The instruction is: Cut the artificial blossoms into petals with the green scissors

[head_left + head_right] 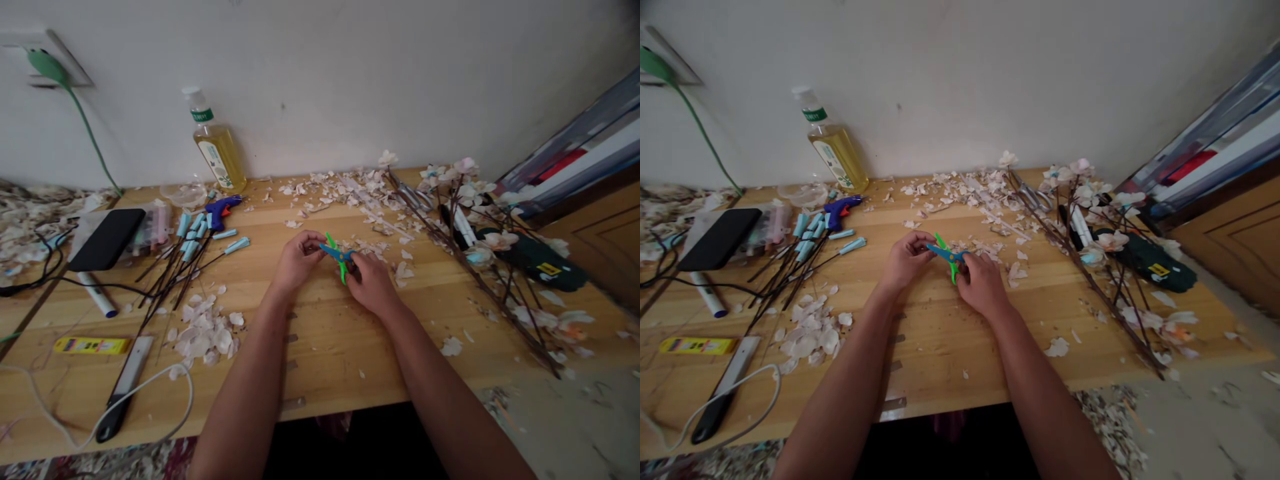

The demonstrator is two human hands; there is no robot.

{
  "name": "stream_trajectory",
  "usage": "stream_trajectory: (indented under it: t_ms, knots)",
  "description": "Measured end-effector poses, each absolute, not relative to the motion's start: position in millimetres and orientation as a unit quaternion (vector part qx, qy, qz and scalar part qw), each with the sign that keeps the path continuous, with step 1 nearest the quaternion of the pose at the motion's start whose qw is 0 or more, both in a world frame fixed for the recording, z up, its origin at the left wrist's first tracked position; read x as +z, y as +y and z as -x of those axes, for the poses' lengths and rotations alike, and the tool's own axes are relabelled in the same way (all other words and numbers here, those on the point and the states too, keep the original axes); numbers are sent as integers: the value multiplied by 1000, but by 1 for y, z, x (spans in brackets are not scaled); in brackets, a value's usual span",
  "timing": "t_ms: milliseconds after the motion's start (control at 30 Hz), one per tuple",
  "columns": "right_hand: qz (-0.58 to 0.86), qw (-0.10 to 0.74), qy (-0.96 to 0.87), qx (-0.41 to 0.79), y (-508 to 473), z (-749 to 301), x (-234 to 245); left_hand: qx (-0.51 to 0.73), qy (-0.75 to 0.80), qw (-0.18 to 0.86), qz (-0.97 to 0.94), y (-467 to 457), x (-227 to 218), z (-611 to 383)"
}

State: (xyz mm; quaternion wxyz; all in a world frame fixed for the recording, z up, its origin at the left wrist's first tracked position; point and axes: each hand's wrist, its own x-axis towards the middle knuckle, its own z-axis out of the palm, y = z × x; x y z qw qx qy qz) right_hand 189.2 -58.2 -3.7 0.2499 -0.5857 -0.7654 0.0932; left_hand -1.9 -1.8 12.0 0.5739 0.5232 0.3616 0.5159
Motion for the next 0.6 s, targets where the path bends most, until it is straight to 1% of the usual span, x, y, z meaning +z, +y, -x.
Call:
stream_trajectory:
  t_ms: [600]
  knots:
    - [584,227,-775,80,-61,-189,-1,490,399,519,-576,-7,20,7]
